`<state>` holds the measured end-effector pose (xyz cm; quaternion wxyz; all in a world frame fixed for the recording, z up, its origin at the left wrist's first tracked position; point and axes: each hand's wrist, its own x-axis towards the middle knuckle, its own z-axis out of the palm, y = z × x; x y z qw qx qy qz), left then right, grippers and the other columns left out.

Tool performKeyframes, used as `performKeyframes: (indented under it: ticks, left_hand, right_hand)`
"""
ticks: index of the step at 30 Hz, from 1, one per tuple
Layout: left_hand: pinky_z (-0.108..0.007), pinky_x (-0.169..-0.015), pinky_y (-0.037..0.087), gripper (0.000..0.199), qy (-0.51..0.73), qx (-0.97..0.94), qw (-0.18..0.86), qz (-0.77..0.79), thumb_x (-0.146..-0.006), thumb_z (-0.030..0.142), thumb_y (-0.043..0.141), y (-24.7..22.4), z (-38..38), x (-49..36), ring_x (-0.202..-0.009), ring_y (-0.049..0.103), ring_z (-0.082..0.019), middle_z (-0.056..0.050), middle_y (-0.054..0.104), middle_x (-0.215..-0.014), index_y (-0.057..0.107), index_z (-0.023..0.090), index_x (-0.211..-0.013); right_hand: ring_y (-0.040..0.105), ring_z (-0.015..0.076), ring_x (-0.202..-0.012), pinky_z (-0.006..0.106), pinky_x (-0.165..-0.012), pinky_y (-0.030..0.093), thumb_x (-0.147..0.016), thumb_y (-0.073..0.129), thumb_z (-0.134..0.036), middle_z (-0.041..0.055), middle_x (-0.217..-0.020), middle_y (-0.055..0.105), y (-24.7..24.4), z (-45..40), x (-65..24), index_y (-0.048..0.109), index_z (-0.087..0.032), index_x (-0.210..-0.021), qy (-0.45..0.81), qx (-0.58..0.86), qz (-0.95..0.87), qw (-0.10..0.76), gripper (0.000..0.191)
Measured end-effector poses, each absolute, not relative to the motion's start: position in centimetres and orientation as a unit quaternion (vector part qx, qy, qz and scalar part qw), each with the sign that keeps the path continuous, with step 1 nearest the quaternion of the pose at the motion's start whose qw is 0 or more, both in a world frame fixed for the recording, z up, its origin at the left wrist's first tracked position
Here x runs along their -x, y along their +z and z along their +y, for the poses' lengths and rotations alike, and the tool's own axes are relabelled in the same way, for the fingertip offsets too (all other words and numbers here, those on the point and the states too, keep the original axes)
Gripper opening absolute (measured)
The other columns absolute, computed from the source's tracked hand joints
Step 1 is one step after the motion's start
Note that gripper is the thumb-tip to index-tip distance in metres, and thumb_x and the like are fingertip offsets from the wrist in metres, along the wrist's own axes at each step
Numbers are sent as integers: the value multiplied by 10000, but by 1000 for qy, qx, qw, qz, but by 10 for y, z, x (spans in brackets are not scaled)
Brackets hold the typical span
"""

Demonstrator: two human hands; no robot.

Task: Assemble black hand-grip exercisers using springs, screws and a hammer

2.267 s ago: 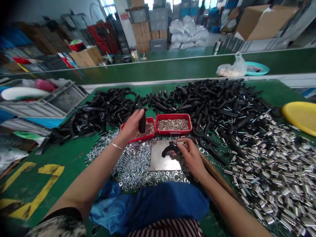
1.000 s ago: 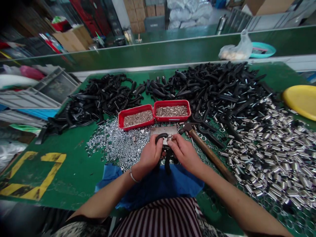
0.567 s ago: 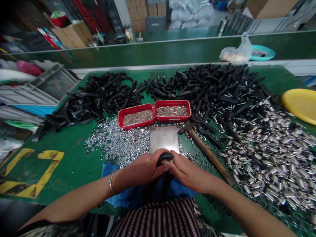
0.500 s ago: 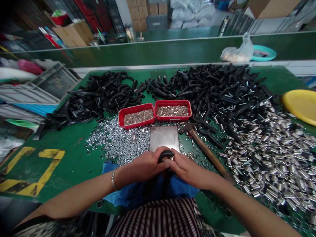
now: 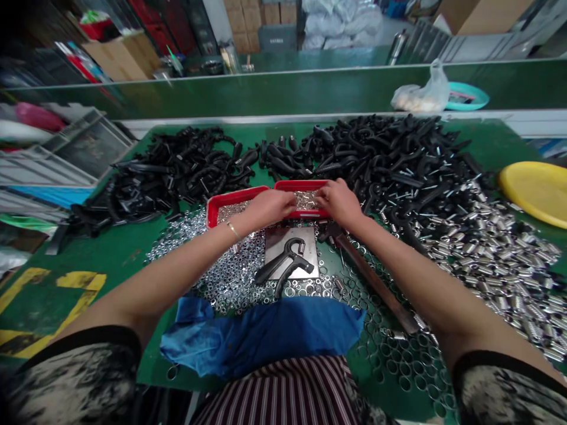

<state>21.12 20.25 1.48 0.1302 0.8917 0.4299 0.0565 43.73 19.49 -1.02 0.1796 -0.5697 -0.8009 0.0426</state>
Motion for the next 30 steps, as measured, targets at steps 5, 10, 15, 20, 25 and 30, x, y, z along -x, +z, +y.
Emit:
performKeyframes:
  ticks: [5,10,15,20,25,30]
  left_hand:
    - [-429,-1018,389,194,-41,-899,2,437,-917,124,564,-1,260,-244,-1064,641,-300,-179,749,-994,755,92,-911]
    - [-464,-991,389,266,-34,-900,-10,435,-957,113,488,-19,260,-240,-996,682,-302,-197,751,-1002,753,88,-952]
    - [-428,-945,400,300,27,-906,-31,422,-990,114,420,-25,252,-231,-1034,671,-289,-202,736,-1054,707,64,-1064]
    - [-420,-922,419,307,41,-903,-39,425,-993,101,401,-30,253,-230,-1045,665,-294,-198,728,-1052,695,63,-1072]
    - [-396,-919,440,279,66,-903,-37,424,-971,56,409,-29,251,-230,-1066,662,-292,-212,709,-1056,636,25,-1130]
    - [-366,-883,487,327,61,-896,-23,440,-988,28,348,-22,241,-234,-1038,679,-267,-215,677,-1124,597,40,-1200]
  right_hand:
    - [547,309,-1028,383,-799,492,-923,626,-256,185,-1013,696,-22,236,-394,756,-104,-945,25,581,-811,60,201]
    - [549,331,-1082,389,-792,502,-948,547,-222,197,-1084,697,-36,243,-387,710,-126,-960,37,590,-804,61,190]
    - [628,306,-956,401,-807,493,-987,491,-262,188,-1015,711,-44,248,-389,601,-104,-1137,72,637,-748,172,244]
    - [660,226,-880,348,-833,500,-963,525,-283,98,-964,730,-29,219,-400,645,-164,-1004,144,568,-714,384,174]
    - [696,191,-788,338,-769,548,-931,556,-315,47,-897,731,-30,133,-415,665,-201,-1029,318,528,-709,343,185]
    - [624,131,-538,263,-554,527,-910,587,-396,17,-769,716,-49,97,-415,574,-204,-879,438,557,-634,310,195]
